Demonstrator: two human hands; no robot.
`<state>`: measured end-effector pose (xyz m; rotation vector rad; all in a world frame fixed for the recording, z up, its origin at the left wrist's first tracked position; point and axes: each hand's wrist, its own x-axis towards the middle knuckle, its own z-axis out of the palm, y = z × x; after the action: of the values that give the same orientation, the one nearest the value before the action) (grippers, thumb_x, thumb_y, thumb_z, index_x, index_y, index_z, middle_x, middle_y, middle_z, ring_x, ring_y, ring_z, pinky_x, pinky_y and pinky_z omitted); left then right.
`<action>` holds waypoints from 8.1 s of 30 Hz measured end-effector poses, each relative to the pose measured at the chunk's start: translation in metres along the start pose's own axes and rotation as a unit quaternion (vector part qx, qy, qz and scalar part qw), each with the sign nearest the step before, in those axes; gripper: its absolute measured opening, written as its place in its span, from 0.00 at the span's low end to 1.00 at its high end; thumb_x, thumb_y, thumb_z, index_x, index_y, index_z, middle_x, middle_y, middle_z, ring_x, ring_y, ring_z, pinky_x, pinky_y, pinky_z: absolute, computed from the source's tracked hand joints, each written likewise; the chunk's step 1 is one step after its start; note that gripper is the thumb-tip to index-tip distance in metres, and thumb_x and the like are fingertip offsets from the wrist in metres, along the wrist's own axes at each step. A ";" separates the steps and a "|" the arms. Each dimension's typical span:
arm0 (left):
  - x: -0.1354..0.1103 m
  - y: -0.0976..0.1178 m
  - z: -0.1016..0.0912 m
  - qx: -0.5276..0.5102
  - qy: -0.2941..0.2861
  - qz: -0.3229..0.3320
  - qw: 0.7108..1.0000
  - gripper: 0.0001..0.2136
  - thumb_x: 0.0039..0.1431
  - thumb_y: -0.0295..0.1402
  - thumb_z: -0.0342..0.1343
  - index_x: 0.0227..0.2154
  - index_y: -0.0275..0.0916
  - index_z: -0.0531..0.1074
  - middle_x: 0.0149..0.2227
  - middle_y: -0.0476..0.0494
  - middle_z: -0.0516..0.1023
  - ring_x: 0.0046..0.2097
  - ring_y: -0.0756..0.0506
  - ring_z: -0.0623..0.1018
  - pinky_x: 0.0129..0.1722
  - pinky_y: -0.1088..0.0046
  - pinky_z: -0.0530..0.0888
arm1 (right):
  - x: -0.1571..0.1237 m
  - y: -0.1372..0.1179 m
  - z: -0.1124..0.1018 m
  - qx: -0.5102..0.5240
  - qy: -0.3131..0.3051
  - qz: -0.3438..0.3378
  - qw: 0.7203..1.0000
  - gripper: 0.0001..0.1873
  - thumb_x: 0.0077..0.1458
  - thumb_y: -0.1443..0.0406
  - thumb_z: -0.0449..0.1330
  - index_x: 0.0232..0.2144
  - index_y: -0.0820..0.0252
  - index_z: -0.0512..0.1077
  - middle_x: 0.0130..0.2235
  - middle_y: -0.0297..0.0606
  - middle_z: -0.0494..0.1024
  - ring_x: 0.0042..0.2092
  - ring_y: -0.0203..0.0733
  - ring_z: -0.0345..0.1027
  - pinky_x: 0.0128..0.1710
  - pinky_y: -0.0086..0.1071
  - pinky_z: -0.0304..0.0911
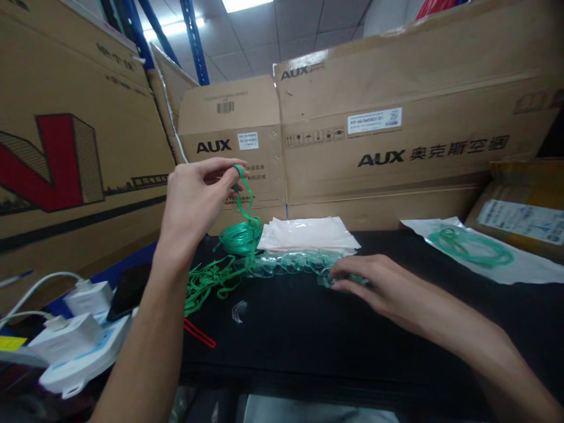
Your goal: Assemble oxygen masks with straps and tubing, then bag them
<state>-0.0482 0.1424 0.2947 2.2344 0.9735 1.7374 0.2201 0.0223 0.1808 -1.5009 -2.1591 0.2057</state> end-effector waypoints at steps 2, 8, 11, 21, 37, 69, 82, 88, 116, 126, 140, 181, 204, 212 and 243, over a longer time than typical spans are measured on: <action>-0.005 0.000 0.007 -0.007 -0.001 -0.005 1.000 0.12 0.63 0.34 0.58 0.43 0.39 0.84 0.41 0.43 0.86 0.37 0.46 0.84 0.35 0.74 0.79 | 0.002 0.001 -0.001 0.001 0.000 0.002 1.000 0.13 0.68 0.55 0.55 0.45 0.52 0.77 0.46 0.38 0.81 0.50 0.51 0.73 0.53 0.42 0.63; -0.038 0.006 0.034 0.101 -0.155 0.032 0.982 0.10 0.62 0.35 0.59 0.40 0.42 0.85 0.39 0.44 0.84 0.39 0.44 0.80 0.41 0.70 0.74 | 0.002 -0.011 -0.007 0.064 -0.022 -0.020 0.997 0.11 0.66 0.55 0.60 0.42 0.52 0.78 0.47 0.37 0.80 0.50 0.47 0.73 0.52 0.37 0.63; -0.055 0.006 0.051 0.074 -0.298 0.023 0.952 0.11 0.64 0.35 0.57 0.41 0.43 0.85 0.37 0.46 0.84 0.35 0.46 0.79 0.39 0.71 0.73 | 0.003 -0.022 -0.007 0.091 -0.014 -0.052 0.994 0.10 0.65 0.55 0.62 0.38 0.52 0.78 0.56 0.37 0.75 0.56 0.45 0.70 0.57 0.36 0.60; -0.070 -0.048 0.020 0.163 -0.474 -0.090 0.861 0.15 0.60 0.43 0.61 0.48 0.48 0.80 0.43 0.47 0.84 0.43 0.42 0.81 0.41 0.72 0.72 | 0.002 -0.014 0.004 0.060 -0.034 0.020 0.997 0.13 0.65 0.53 0.61 0.45 0.51 0.78 0.52 0.37 0.80 0.55 0.49 0.72 0.57 0.41 0.63; -0.073 -0.073 -0.011 0.168 -0.464 -0.122 0.861 0.17 0.62 0.50 0.53 0.38 0.44 0.79 0.36 0.49 0.82 0.38 0.43 0.79 0.38 0.71 0.70 | 0.005 -0.029 0.031 0.008 -0.145 0.072 0.987 0.09 0.67 0.55 0.57 0.44 0.48 0.74 0.41 0.35 0.75 0.41 0.43 0.73 0.39 0.31 0.61; -0.097 -0.062 0.046 0.004 -0.550 0.004 0.835 0.13 0.68 0.28 0.53 0.46 0.47 0.81 0.48 0.47 0.80 0.52 0.44 0.76 0.52 0.73 0.69 | -0.001 -0.006 -0.024 0.109 -0.239 0.080 0.961 0.19 0.62 0.49 0.61 0.43 0.55 0.81 0.38 0.36 0.82 0.39 0.44 0.74 0.36 0.30 0.65; -0.097 -0.055 0.051 0.003 -0.573 -0.023 0.819 0.09 0.62 0.30 0.60 0.40 0.46 0.84 0.44 0.46 0.80 0.44 0.44 0.78 0.45 0.74 0.70 | -0.010 -0.003 -0.014 0.044 -0.200 0.125 0.971 0.29 0.49 0.49 0.71 0.53 0.45 0.78 0.49 0.35 0.81 0.49 0.52 0.74 0.46 0.35 0.67; -0.097 -0.050 0.052 0.030 -0.548 -0.040 0.835 0.07 0.62 0.34 0.60 0.36 0.42 0.83 0.36 0.48 0.83 0.38 0.46 0.78 0.38 0.75 0.69 | -0.019 -0.002 -0.014 0.049 -0.162 0.120 0.978 0.26 0.54 0.50 0.68 0.55 0.43 0.76 0.54 0.34 0.80 0.55 0.53 0.72 0.55 0.38 0.64; -0.092 -0.027 0.046 -0.122 -0.461 -0.014 0.879 0.09 0.65 0.37 0.61 0.43 0.43 0.85 0.38 0.49 0.83 0.40 0.47 0.78 0.40 0.76 0.69 | 0.000 -0.027 -0.014 0.208 -0.064 0.059 0.974 0.19 0.57 0.54 0.68 0.48 0.54 0.76 0.43 0.36 0.81 0.41 0.45 0.74 0.40 0.34 0.70; -0.090 -0.019 0.044 -0.174 -0.441 -0.039 0.879 0.10 0.65 0.38 0.62 0.43 0.40 0.84 0.39 0.49 0.83 0.41 0.47 0.77 0.41 0.75 0.69 | 0.010 -0.017 -0.011 0.422 -0.011 0.068 0.904 0.21 0.58 0.57 0.69 0.53 0.53 0.80 0.49 0.39 0.82 0.43 0.43 0.75 0.38 0.32 0.74; -0.092 -0.017 0.046 -0.165 -0.389 -0.069 0.904 0.10 0.64 0.38 0.61 0.41 0.40 0.83 0.25 0.54 0.71 0.29 0.51 0.65 0.27 0.76 0.60 | 0.005 -0.016 -0.011 0.519 -0.038 0.070 0.851 0.16 0.65 0.61 0.64 0.54 0.51 0.76 0.51 0.38 0.83 0.51 0.42 0.78 0.45 0.29 0.72; -0.090 -0.015 0.040 -0.139 -0.420 0.004 0.897 0.09 0.66 0.37 0.60 0.40 0.41 0.83 0.35 0.50 0.82 0.37 0.48 0.75 0.34 0.75 0.65 | 0.003 -0.019 -0.014 0.489 -0.020 0.089 0.868 0.17 0.62 0.59 0.67 0.52 0.53 0.78 0.49 0.41 0.83 0.49 0.47 0.78 0.49 0.38 0.72; -0.088 -0.013 0.036 -0.149 -0.427 0.005 0.892 0.08 0.65 0.37 0.61 0.39 0.41 0.84 0.34 0.49 0.82 0.37 0.47 0.76 0.36 0.75 0.67 | 0.004 -0.018 -0.014 0.532 -0.042 0.087 0.841 0.19 0.60 0.61 0.68 0.53 0.55 0.78 0.47 0.43 0.85 0.46 0.48 0.81 0.48 0.40 0.73; -0.089 -0.011 0.038 -0.161 -0.420 0.007 0.893 0.08 0.65 0.36 0.61 0.39 0.41 0.83 0.35 0.49 0.82 0.37 0.48 0.77 0.37 0.74 0.68 | 0.004 -0.020 -0.014 0.522 -0.043 0.085 0.848 0.19 0.61 0.61 0.67 0.54 0.53 0.78 0.53 0.44 0.83 0.51 0.51 0.79 0.49 0.40 0.73; -0.098 0.004 0.049 -0.199 -0.332 0.019 0.922 0.13 0.61 0.39 0.66 0.49 0.46 0.81 0.44 0.53 0.84 0.44 0.49 0.80 0.44 0.77 0.72 | 0.015 -0.036 0.004 0.552 0.041 0.075 0.830 0.08 0.65 0.62 0.64 0.40 0.53 0.66 0.36 0.28 0.78 0.35 0.31 0.75 0.33 0.23 0.73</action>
<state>-0.0136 0.0964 0.2016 2.2944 0.3829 0.9293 0.1840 0.0229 0.1961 -0.9096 -1.3429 1.1805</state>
